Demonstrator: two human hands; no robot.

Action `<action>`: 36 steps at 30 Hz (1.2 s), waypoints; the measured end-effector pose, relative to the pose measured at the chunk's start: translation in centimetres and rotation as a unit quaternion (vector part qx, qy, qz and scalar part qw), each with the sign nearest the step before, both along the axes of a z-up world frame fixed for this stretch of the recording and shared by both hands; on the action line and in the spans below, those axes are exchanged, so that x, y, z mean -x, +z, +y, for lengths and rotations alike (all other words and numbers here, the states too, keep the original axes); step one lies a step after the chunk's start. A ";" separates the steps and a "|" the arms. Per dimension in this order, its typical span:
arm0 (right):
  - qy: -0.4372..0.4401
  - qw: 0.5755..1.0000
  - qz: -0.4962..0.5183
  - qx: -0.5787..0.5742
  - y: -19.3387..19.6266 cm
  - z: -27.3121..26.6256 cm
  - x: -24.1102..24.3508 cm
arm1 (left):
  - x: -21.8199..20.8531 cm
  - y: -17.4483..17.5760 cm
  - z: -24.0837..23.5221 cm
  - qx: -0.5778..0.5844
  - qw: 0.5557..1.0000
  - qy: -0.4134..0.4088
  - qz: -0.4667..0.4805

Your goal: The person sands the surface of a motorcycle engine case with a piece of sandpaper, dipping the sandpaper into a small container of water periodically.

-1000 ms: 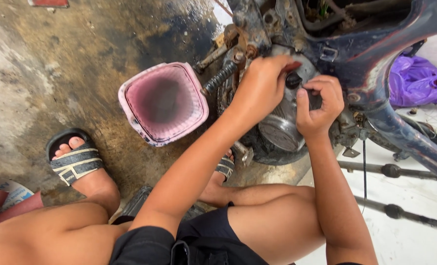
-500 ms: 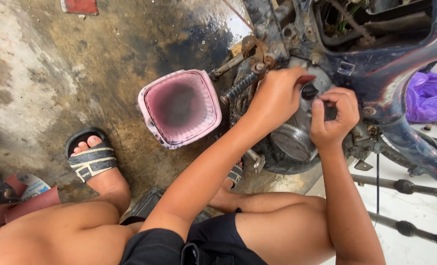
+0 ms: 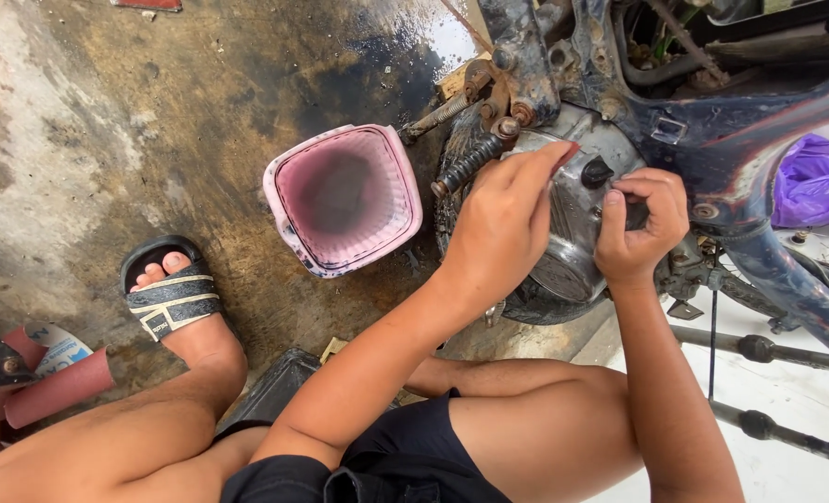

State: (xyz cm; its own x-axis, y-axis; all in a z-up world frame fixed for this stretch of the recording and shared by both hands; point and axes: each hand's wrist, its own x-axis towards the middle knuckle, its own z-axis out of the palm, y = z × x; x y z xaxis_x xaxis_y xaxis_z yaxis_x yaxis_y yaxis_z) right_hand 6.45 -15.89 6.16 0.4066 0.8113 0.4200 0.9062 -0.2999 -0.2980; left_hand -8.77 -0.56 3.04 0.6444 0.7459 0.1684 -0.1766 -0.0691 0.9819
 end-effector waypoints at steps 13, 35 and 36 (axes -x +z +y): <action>-0.011 1.000 -0.009 -0.004 -0.3 -0.1 -0.3 | -5.4 -3.5 -2.8 0.014 0.999 -0.043 0.004; -0.030 0.999 -0.012 0.021 0.7 1.4 1.5 | -7.9 -1.7 0.8 0.118 0.958 -0.217 0.147; -0.033 0.999 -0.007 0.022 0.7 1.3 1.5 | -7.4 -1.8 0.5 0.105 0.964 -0.202 0.134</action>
